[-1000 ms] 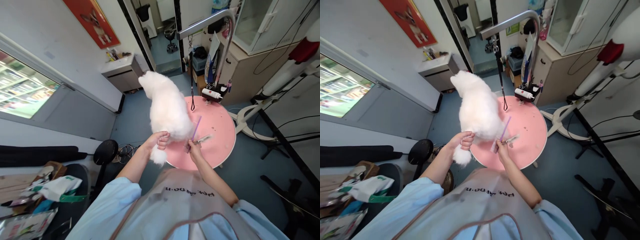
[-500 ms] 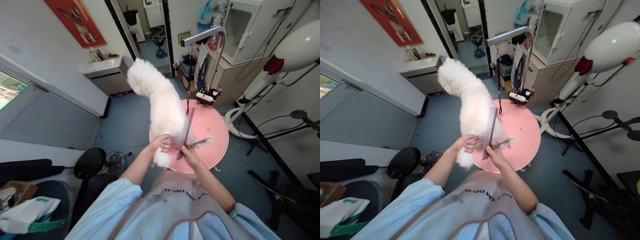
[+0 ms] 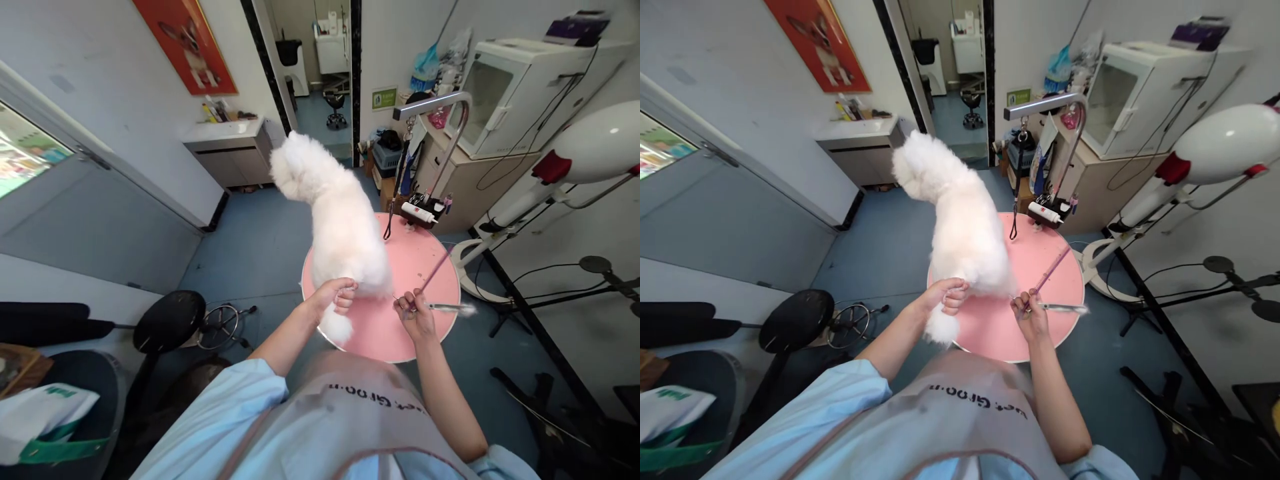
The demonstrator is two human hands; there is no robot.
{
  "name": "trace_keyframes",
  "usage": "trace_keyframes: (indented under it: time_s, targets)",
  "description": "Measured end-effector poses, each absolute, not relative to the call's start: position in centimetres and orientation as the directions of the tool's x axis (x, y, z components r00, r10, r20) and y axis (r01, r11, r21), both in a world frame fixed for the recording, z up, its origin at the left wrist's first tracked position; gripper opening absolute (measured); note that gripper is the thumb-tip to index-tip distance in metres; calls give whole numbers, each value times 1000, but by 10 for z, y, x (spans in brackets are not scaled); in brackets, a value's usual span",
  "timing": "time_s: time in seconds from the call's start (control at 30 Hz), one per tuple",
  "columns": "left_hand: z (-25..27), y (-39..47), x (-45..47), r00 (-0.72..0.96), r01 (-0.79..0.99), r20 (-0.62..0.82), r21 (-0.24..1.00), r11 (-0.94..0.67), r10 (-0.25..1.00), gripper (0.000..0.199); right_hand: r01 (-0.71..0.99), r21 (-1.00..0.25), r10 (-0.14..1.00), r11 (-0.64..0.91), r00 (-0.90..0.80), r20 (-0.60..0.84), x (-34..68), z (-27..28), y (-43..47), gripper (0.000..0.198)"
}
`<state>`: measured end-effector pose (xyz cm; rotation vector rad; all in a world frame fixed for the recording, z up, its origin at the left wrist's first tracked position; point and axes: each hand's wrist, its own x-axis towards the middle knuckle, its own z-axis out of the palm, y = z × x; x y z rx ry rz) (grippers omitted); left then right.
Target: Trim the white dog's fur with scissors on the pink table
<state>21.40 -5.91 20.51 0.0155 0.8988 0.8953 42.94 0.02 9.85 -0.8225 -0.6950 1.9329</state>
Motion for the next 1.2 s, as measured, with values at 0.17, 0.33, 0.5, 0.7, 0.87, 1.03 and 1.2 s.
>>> trace_keyframes:
  time_s: [0.17,0.33,0.5,0.7,0.87,1.03,1.2]
  targets:
    - [202,-59,214,326,-676,-649,348,649,687,20,-336,-742,764,-580,-540,-353,406,86,-11,49]
    - [205,-61,213,337,-670,-656,337,662,675,21,-439,-786,889,-436,-346,-300,455,67,-8,41]
    - [207,-64,220,280,-683,-702,333,650,655,23,301,-743,765,-598,-62,-641,514,9,-1,38]
    - [196,-72,217,301,-718,-648,329,613,700,18,273,-771,607,-575,-490,-626,474,1,-29,35]
    - [200,-75,216,281,-774,-568,341,533,773,19,379,-922,768,-79,-566,-299,406,47,-18,34]
    - [210,-77,216,183,-809,-575,373,455,797,20,625,-709,759,327,-621,-197,394,66,9,21]
    - [214,-75,218,210,-811,-553,362,460,806,18,683,-602,685,414,-669,-287,409,60,9,19]
